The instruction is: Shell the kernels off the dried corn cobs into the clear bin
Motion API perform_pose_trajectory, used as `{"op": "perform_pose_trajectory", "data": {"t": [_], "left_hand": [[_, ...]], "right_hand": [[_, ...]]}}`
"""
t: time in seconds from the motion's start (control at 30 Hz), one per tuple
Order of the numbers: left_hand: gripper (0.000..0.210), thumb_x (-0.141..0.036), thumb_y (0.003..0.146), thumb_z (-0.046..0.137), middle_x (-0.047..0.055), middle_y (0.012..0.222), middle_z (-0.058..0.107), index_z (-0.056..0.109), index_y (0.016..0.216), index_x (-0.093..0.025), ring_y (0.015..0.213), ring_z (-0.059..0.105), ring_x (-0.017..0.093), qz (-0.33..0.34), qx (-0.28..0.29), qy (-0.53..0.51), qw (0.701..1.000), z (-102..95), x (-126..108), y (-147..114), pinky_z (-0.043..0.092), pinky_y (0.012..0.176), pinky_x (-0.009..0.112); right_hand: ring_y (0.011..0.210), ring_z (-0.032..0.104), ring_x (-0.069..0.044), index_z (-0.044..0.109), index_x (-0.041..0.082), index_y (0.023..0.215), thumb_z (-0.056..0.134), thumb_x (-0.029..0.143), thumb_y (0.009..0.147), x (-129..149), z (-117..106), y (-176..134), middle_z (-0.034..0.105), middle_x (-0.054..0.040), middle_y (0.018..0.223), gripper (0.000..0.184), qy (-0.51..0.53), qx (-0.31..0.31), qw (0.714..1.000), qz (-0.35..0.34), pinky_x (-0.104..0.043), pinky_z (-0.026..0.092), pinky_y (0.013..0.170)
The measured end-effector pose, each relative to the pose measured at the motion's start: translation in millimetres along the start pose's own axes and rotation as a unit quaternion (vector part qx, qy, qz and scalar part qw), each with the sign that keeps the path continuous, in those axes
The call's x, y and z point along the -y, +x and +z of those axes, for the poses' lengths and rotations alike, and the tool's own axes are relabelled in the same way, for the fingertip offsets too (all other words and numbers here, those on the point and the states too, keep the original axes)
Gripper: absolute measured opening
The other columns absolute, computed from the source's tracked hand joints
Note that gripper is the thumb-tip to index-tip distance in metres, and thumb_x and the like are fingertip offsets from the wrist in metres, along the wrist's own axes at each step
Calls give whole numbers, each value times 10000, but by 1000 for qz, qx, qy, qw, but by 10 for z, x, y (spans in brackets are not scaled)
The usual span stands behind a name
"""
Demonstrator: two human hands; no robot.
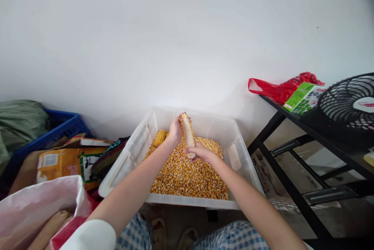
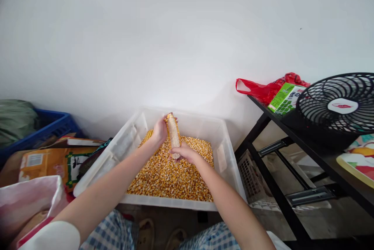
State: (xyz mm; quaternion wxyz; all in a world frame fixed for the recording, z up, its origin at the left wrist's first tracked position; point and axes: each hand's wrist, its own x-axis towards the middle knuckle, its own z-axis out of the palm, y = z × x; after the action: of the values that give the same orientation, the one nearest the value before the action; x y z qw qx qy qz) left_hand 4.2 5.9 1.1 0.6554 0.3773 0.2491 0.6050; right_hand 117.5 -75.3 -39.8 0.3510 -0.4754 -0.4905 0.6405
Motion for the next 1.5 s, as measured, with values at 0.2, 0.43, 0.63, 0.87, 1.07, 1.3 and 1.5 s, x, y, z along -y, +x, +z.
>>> {"op": "perform_pose_trajectory", "data": {"t": [0.2, 0.43, 0.63, 0.87, 1.07, 1.3, 1.5], "left_hand": [[508, -502, 767, 371, 70, 767, 623, 505, 1081, -125, 725, 597, 175, -35, -6, -11, 999, 25, -92, 32, 447, 684, 296], [347, -368, 769, 432, 49, 754, 617, 505, 1035, -157, 714, 599, 163, 4, -30, -7, 1000, 51, -17, 48, 445, 663, 276], [427, -493, 756, 427, 72, 764, 613, 543, 949, -130, 685, 596, 174, -37, -21, 3, 999, 49, -69, 45, 447, 620, 280], [336, -416, 762, 461, 40, 770, 601, 546, 950, -151, 671, 575, 135, 16, -16, 62, 998, 134, 5, -59, 442, 628, 246], [391, -441, 778, 380, 59, 773, 614, 540, 962, -136, 687, 586, 149, -41, 15, -36, 998, 114, -46, -19, 449, 657, 275], [315, -397, 738, 520, 46, 772, 612, 543, 935, -153, 670, 583, 136, -11, -17, 23, 1000, 138, -45, -67, 449, 646, 259], [333, -360, 797, 421, 79, 932, 612, 527, 1025, -141, 788, 585, 159, -39, 45, -36, 998, 164, -66, -57, 443, 718, 279]], "right_hand": [[458, 540, -110, 549, 138, 739, 588, 200, 615, 26, 7, 25, 612, -17, 597, 145, -36, 0, 999, -7, -196, 435, 362], [473, 543, -113, 547, 150, 759, 563, 196, 654, 1, -15, 59, 606, -31, 657, 116, -69, 3, 997, 16, -224, 450, 404], [475, 535, -117, 549, 155, 738, 570, 189, 625, 34, 16, 38, 599, -29, 664, 120, -79, -19, 997, 17, -240, 445, 408], [428, 494, -105, 501, 165, 743, 529, 210, 634, -12, 85, -1, 583, -16, 586, 121, -4, -8, 999, 42, -196, 351, 350], [460, 510, -116, 495, 168, 750, 520, 214, 637, -48, 64, 51, 578, -16, 593, 124, 3, 5, 999, 36, -208, 366, 375], [448, 499, -116, 514, 168, 785, 533, 233, 642, -69, 103, 60, 581, -17, 587, 157, 18, 9, 999, 48, -223, 369, 388], [471, 509, -116, 511, 155, 800, 504, 225, 611, -46, -33, 87, 569, -5, 556, 202, 108, 75, 990, 41, -205, 348, 393]]}}
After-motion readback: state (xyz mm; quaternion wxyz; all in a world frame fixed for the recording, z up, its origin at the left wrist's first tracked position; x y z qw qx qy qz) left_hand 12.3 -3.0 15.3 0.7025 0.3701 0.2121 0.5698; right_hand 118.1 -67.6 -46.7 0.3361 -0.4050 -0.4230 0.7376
